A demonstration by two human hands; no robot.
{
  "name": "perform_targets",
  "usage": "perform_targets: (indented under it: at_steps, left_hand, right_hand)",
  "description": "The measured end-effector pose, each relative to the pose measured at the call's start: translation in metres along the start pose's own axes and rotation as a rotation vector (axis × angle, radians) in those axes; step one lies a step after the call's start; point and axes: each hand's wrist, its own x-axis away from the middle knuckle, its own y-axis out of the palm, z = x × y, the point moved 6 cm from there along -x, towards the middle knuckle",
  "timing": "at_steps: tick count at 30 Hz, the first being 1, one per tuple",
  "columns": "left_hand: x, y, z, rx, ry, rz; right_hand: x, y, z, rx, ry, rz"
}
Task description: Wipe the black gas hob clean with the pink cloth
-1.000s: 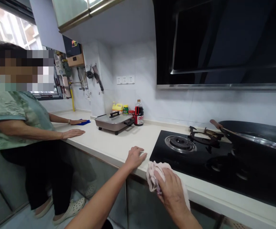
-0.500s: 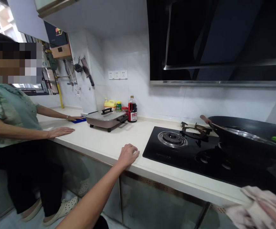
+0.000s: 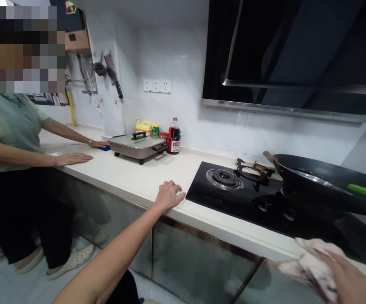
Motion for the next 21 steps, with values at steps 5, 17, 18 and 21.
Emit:
perform_targets:
  at_steps: [5,17,18,21]
  left_hand:
    - [0.002,-0.001,0.002,-0.013,0.008,0.004]
    - [0.005,-0.004,-0.004,-0.013,0.016,0.019]
    - [0.005,-0.004,-0.005,-0.007,0.017,0.022]
    - [0.005,-0.003,-0.007,0.009,0.016,0.031]
  right_hand:
    - [-0.038,0.06,-0.123,0.091,-0.113,-0.025]
    - [-0.13,0.127,-0.345,-0.177,-0.315,-0.251]
    - [-0.125,0.123,-0.336,-0.179,-0.319,-0.238]
    - [-0.103,0.111,-0.294,-0.167,-0.302,-0.211]
